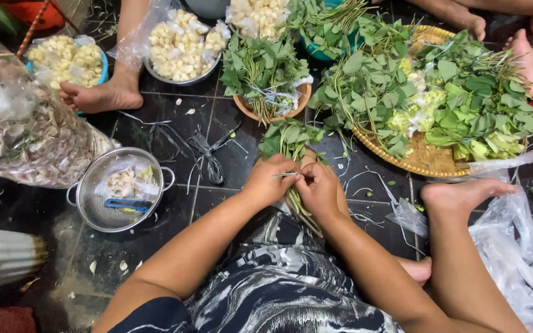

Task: Tying small bunches of leafy green vegetables using thin plastic strings.

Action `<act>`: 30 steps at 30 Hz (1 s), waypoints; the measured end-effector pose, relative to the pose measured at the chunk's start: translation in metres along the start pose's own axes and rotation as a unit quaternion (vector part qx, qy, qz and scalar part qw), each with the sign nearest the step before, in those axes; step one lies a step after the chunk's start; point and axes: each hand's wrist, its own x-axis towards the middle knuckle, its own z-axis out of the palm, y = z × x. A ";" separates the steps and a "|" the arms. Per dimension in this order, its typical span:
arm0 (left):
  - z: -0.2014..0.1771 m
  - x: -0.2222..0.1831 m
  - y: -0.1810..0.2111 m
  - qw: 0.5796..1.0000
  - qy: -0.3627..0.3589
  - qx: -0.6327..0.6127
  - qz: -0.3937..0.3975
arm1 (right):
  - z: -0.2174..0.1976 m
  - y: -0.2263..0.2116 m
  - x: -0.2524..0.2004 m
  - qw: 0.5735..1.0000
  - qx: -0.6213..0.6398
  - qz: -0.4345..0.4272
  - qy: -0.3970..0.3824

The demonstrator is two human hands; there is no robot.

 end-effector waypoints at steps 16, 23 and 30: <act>0.016 -0.008 -0.022 0.974 0.009 -0.202 -0.101 | -0.024 0.000 0.009 0.992 0.077 0.034 -0.098; 0.003 -0.024 -0.016 0.899 0.053 -0.417 -0.122 | -0.027 0.028 -0.001 0.960 -0.228 -0.041 -0.159; 0.012 -0.010 -0.041 0.992 -0.038 -0.107 -0.061 | -0.048 0.011 0.016 0.969 -0.046 0.036 -0.240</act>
